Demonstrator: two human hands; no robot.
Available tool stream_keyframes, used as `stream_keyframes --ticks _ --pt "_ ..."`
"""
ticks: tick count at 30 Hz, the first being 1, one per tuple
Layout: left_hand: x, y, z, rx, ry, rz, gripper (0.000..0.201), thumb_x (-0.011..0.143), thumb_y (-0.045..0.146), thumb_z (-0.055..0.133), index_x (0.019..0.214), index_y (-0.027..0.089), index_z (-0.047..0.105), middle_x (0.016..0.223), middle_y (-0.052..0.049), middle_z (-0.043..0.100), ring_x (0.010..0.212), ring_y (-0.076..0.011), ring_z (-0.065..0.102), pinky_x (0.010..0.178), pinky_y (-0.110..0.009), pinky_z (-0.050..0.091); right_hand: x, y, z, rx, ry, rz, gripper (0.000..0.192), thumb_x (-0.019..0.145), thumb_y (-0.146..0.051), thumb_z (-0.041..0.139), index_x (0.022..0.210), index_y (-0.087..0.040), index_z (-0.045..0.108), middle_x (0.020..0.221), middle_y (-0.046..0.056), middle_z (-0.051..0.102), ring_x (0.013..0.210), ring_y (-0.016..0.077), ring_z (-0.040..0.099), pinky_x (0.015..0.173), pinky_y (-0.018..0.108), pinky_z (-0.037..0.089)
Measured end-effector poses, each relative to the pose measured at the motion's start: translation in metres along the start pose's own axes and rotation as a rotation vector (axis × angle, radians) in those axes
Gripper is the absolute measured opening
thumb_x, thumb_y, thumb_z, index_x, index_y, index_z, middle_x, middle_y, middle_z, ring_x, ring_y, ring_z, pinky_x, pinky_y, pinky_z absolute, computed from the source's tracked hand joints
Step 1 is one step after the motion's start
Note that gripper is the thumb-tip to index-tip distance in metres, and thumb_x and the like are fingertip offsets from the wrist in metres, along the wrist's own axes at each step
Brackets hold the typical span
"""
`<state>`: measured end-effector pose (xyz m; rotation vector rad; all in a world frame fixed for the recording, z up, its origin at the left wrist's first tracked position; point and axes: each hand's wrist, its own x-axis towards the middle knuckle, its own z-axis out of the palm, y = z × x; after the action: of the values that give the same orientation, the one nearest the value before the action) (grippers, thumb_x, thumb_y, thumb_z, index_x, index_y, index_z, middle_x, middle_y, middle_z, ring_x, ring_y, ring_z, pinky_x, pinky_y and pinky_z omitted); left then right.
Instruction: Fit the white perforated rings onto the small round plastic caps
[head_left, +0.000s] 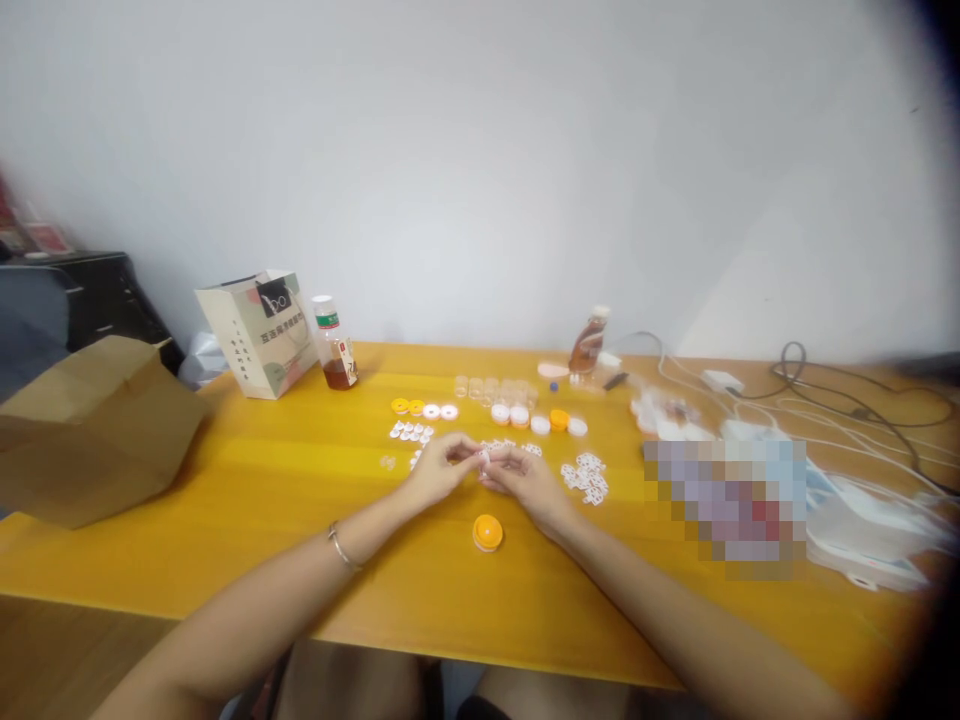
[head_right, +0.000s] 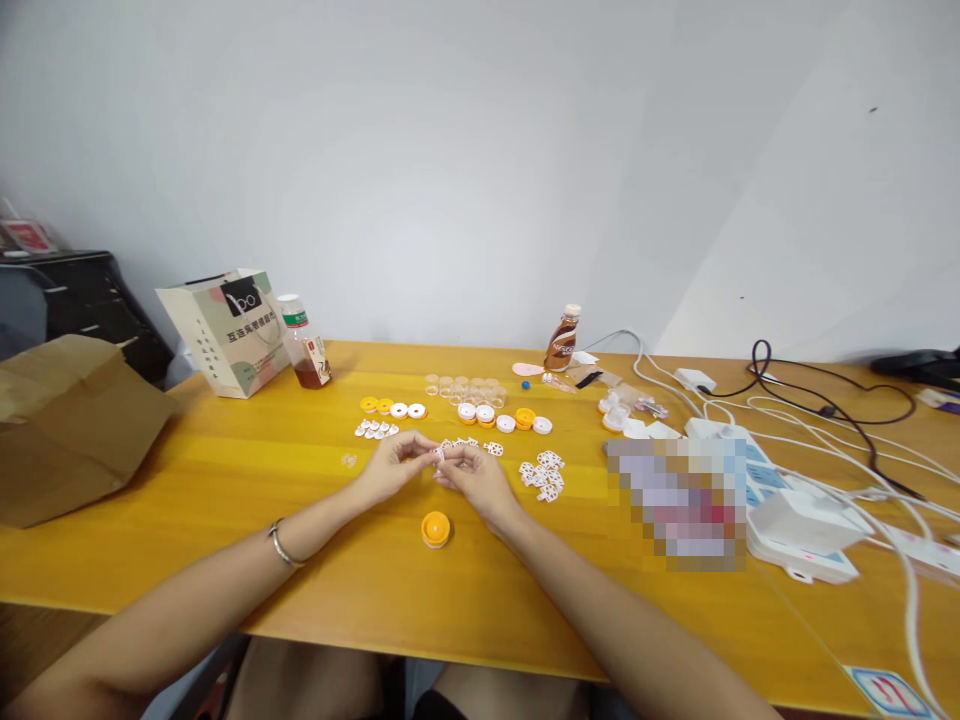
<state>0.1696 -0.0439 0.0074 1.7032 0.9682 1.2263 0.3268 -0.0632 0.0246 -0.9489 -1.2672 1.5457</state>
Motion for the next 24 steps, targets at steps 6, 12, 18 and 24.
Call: stream_keyframes --ticks 6,12,18,24 --pt "-0.0005 0.0022 -0.0007 -0.040 0.004 0.004 0.023 0.070 0.031 0.062 0.082 0.012 0.061 0.081 -0.007 0.066 0.074 -0.0156 0.062 0.071 -0.027 0.048 0.0024 -0.0011 -0.0034 0.062 0.004 0.080 0.019 0.059 -0.028 0.072 0.072 -0.017 0.063 0.077 -0.001 0.063 0.072 0.0099 0.061 0.077 0.026 0.050" --pt "0.0001 0.0055 -0.0018 -0.039 0.006 0.044 0.022 0.071 0.030 0.062 0.082 0.012 0.064 0.083 -0.008 0.067 0.078 -0.0165 0.062 0.074 -0.027 0.048 0.0027 -0.0042 -0.0032 0.101 -0.009 0.087 0.019 0.060 -0.028 0.072 0.074 -0.017 0.065 0.079 0.000 0.063 0.074 0.0098 0.061 0.079 0.025 0.049" --pt "-0.0005 0.0053 -0.0025 0.110 0.026 0.102 0.019 0.072 0.029 0.060 0.081 0.014 0.066 0.080 -0.006 0.066 0.074 -0.0151 0.061 0.069 -0.024 0.047 0.0007 -0.0029 -0.0018 0.077 -0.010 0.052 0.022 0.057 -0.028 0.073 0.075 -0.017 0.066 0.078 0.000 0.064 0.074 0.0105 0.060 0.081 0.028 0.048" --pt "-0.0016 0.0061 0.0007 0.046 0.041 0.052 0.018 0.072 0.027 0.060 0.082 0.013 0.063 0.082 -0.007 0.066 0.075 -0.0148 0.061 0.071 -0.025 0.047 0.0019 0.0011 -0.0019 0.090 0.011 0.037 0.023 0.056 -0.028 0.074 0.074 -0.016 0.065 0.076 0.000 0.064 0.071 0.0104 0.061 0.081 0.029 0.048"
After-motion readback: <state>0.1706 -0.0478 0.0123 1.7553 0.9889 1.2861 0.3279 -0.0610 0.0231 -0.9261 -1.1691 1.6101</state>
